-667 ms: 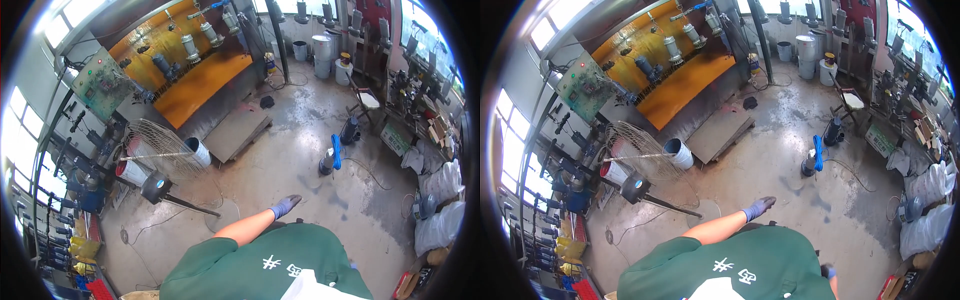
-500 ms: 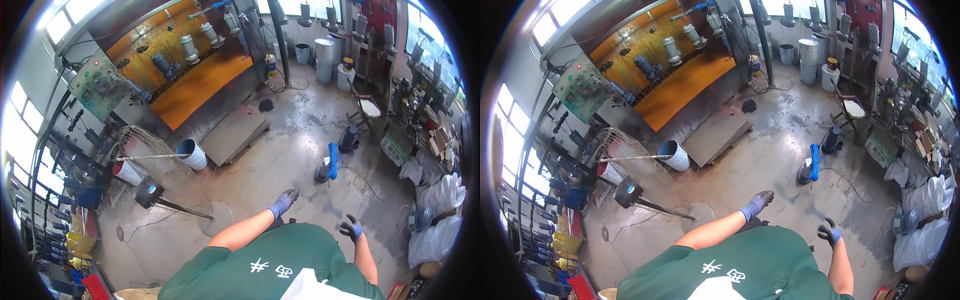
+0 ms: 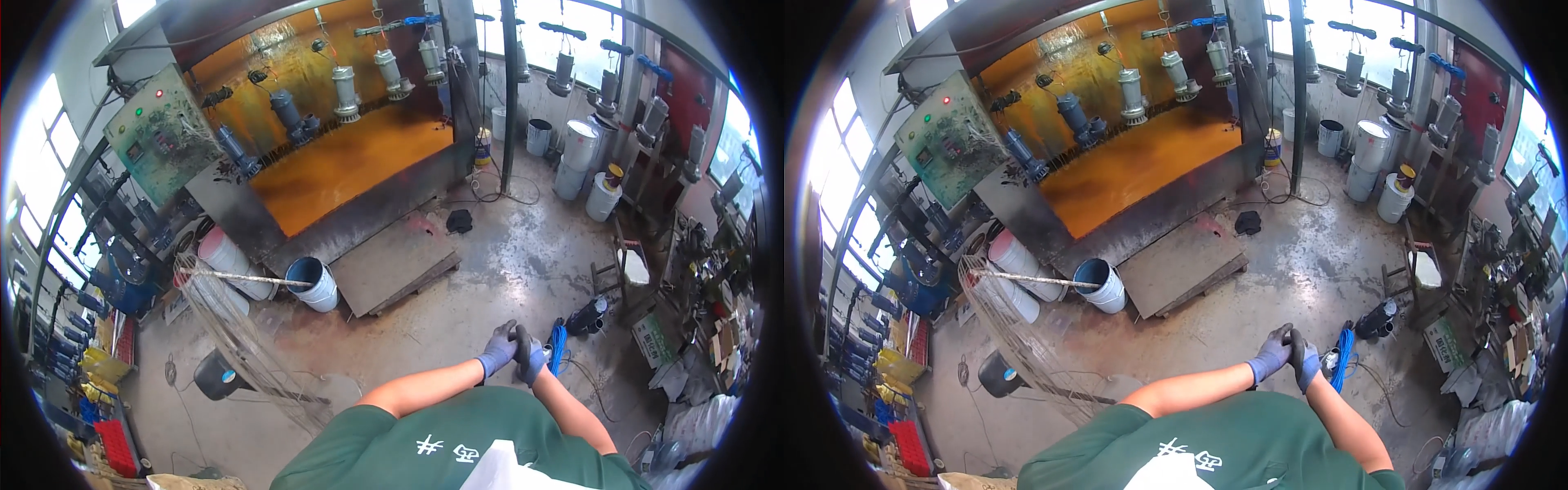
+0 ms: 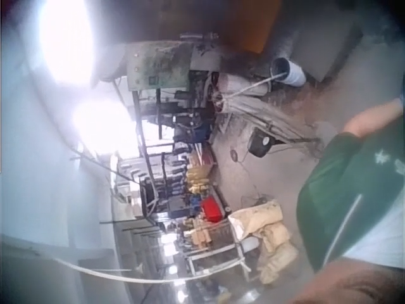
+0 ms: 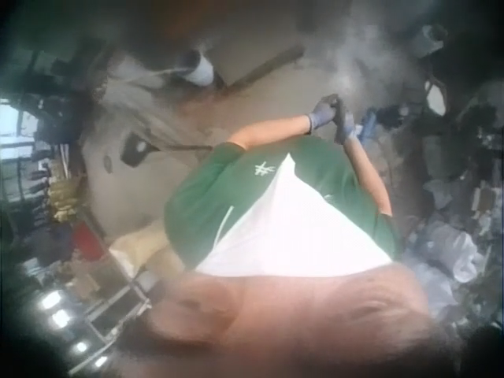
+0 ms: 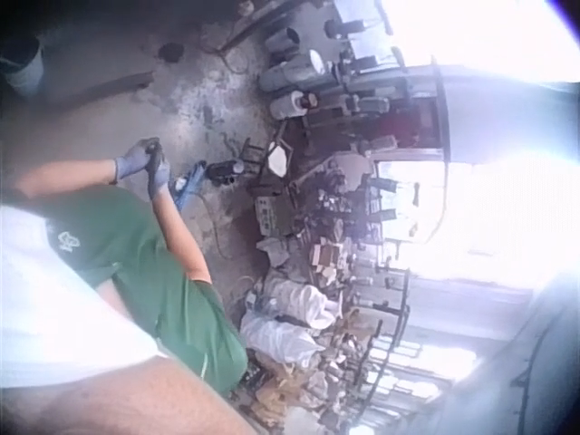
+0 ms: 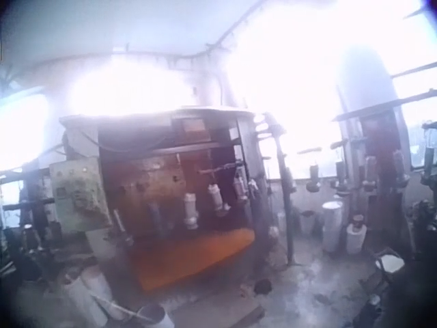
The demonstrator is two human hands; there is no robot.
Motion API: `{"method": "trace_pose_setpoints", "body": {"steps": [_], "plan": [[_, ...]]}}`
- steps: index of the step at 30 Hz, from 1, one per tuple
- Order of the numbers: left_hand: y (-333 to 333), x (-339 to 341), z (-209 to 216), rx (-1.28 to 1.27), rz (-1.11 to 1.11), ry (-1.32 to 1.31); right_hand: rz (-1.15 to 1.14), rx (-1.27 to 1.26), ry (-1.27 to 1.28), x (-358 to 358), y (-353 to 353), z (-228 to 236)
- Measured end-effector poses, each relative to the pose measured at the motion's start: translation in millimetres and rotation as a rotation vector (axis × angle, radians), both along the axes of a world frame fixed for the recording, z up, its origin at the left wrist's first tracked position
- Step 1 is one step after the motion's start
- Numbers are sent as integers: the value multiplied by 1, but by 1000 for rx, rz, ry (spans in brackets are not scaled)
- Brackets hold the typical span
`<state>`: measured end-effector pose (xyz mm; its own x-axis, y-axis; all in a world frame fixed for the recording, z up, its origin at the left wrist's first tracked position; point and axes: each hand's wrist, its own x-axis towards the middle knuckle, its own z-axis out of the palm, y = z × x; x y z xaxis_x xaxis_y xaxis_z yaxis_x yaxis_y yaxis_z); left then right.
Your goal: The person uses a spray gun to apply paint to several grey pump housings hanging in a spray booth, and uses a cloth to wipe down one of the components.
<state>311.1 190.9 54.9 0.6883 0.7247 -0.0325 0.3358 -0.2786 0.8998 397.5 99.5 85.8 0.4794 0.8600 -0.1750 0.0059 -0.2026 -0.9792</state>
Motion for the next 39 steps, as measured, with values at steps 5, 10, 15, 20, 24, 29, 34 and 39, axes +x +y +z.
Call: {"method": "trace_pose_setpoints", "body": {"steps": [5, 10, 15, 20, 24, 29, 34, 39], "plan": [[93, 16, 16, -525, -98, -120, -222, -43, 9, 19, 94, 23], [165, 7, 66, -488, -274, -120, -360, -86, 161, 55, 197, -19], [255, 10, 62, -439, -158, 62, -339, -48, 396, 66, 305, -23], [355, 22, 12, 1, -197, 68, -194, -4, 247, 89, 415, -58], [422, 41, 37, 144, -167, 56, -182, 82, 484, 98, 494, -48], [497, 43, 34, -50, -69, 388, 45, 27, 425, 91, 557, -14], [550, 40, 73, -868, 673, -46, 524, 335, -359, 134, 606, -38], [657, 62, -24, -1146, 752, -300, 538, -180, 212, 138, 660, 53]]}}
